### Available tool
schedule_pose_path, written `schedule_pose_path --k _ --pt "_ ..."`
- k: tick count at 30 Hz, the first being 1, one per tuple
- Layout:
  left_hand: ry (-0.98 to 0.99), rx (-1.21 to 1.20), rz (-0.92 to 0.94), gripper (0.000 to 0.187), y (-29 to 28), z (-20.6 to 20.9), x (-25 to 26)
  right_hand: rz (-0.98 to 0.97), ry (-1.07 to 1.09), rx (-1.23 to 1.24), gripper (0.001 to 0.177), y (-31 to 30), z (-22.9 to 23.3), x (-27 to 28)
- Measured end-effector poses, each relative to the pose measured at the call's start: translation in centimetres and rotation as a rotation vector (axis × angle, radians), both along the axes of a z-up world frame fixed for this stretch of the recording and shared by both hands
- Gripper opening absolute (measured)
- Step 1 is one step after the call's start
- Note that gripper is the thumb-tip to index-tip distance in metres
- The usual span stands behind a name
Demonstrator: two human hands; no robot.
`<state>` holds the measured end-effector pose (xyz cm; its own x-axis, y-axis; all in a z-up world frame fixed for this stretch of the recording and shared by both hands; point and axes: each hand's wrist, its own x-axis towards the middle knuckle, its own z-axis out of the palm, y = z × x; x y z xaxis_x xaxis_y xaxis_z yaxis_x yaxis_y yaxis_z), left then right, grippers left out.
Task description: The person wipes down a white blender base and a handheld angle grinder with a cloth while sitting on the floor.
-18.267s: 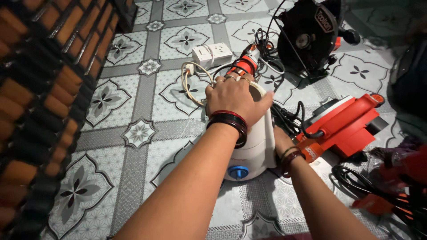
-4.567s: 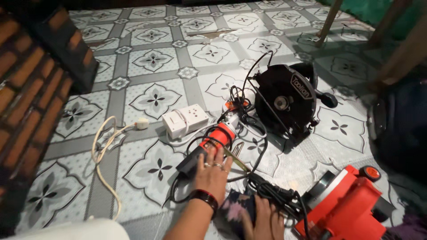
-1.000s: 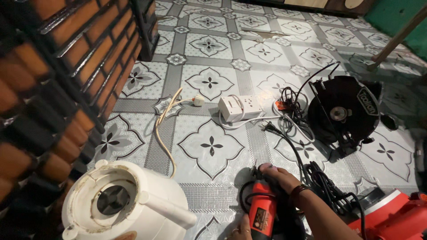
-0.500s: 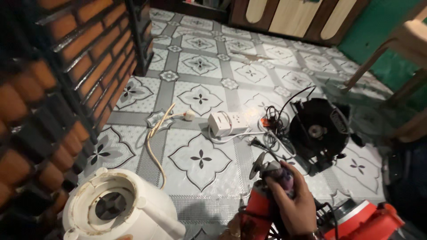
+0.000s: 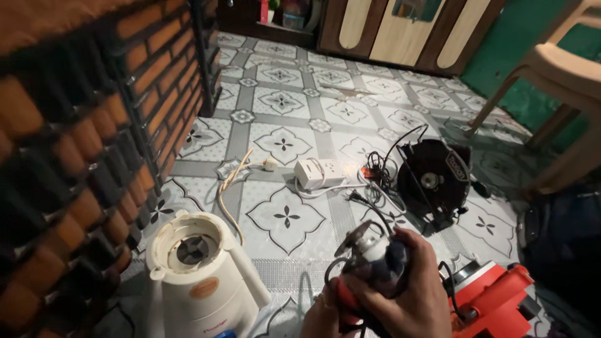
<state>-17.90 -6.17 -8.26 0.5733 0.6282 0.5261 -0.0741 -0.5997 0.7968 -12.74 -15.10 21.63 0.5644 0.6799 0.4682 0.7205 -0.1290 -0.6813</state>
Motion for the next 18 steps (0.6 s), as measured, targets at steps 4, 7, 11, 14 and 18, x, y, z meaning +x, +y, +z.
schedule_pose_path --k 4,7,11,14,18 --pt "0.143 0.097 -0.071 0.083 -0.3 0.4 -1.4 -0.130 -0.040 -0.287 0.090 -0.5 1.3 -0.9" --pt "0.668 0.032 -0.002 0.054 0.5 2.7 -1.9 -0.083 -0.152 -0.200 0.088 -0.6 0.9 -1.2" --pt "1.016 -0.198 0.236 0.084 1.0 10.3 -6.1 -0.038 -0.203 -0.111 0.089 -1.4 0.3 -1.9" --pt "0.790 -0.207 0.149 0.107 -0.5 16.3 -7.3 -0.055 -0.157 -0.134 0.089 -2.1 -0.4 -2.8" --pt "0.105 -0.395 -0.205 0.092 -2.8 18.8 -7.4 -0.007 -0.197 -0.038 0.093 -3.2 -2.9 -2.8"
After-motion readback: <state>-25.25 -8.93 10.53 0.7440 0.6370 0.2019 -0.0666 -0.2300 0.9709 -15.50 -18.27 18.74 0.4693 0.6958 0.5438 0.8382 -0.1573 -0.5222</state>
